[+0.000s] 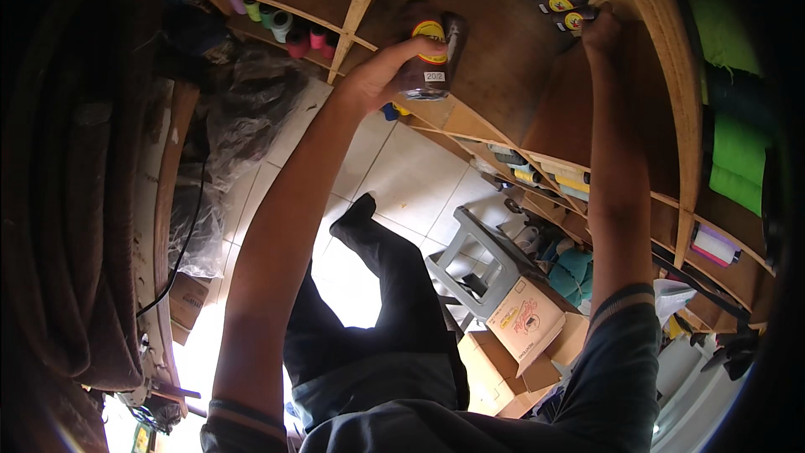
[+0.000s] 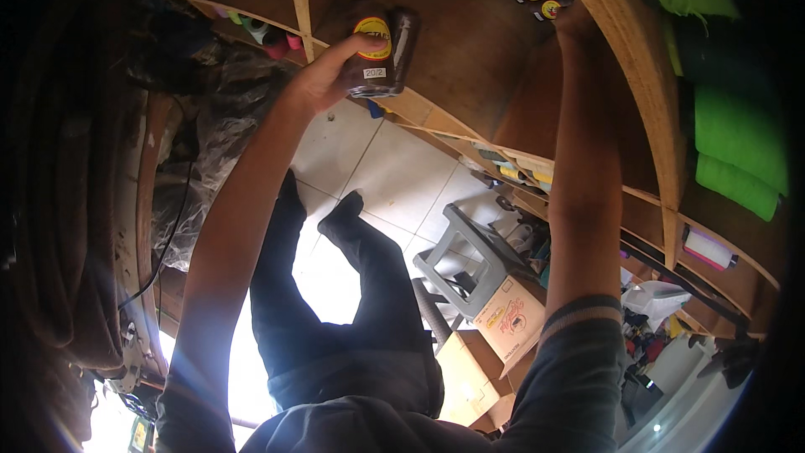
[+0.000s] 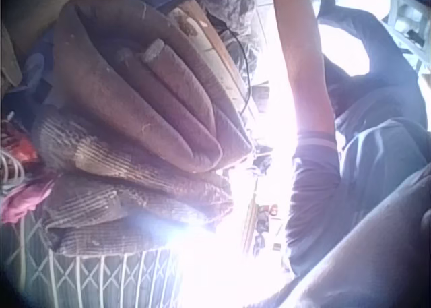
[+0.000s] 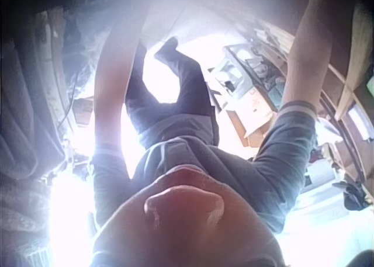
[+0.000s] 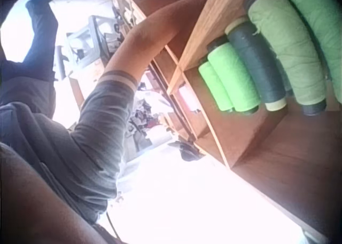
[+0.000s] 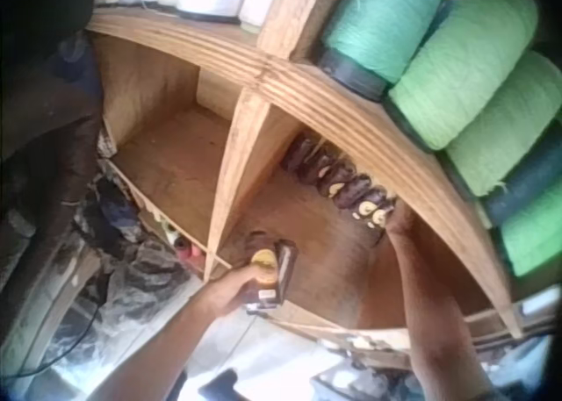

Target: The person organizes thread spools by picking them up from a cardboard box and placing them onto a wooden shelf. The person handles spools of various colors, including blue, purple, and white, and arranges them in rows on the shelf.

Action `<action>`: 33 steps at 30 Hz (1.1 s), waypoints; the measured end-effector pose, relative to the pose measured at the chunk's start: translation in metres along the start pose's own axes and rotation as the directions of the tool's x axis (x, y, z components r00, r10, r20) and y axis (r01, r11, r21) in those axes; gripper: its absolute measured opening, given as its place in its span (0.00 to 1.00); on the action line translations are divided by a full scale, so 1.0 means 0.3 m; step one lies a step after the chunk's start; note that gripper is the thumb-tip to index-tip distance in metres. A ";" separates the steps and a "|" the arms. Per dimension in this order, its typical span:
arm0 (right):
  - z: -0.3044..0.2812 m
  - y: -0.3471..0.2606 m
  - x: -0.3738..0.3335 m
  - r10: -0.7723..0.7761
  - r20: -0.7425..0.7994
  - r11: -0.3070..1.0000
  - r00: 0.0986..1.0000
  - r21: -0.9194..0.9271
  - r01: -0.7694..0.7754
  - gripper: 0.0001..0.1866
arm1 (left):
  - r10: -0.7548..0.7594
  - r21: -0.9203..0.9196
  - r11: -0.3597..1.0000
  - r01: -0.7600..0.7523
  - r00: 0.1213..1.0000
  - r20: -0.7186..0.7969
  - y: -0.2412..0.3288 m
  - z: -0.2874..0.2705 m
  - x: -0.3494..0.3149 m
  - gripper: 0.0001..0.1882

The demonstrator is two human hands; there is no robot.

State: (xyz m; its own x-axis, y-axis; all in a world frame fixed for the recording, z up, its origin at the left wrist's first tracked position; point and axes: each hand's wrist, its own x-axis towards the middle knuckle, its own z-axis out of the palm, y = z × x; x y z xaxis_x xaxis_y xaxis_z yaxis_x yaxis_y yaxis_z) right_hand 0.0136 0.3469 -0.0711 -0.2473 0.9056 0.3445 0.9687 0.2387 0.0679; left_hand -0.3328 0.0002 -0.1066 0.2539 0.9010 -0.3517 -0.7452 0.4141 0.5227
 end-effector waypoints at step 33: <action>-0.060 -0.141 -0.067 -0.192 -0.046 0.974 0.980 0.117 0.196 0.17 | 0.088 0.001 0.996 -0.088 0.996 0.035 0.017 0.084 0.069 0.32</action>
State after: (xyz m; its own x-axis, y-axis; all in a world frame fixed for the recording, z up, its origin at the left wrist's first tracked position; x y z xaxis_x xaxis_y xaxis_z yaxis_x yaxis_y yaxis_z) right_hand -0.0219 0.3122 -0.0641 -0.4271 0.8260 0.3678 0.8924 0.4506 0.0243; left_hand -0.3158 0.0241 -0.0917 0.2086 0.9379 -0.2773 -0.7639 0.3333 0.5527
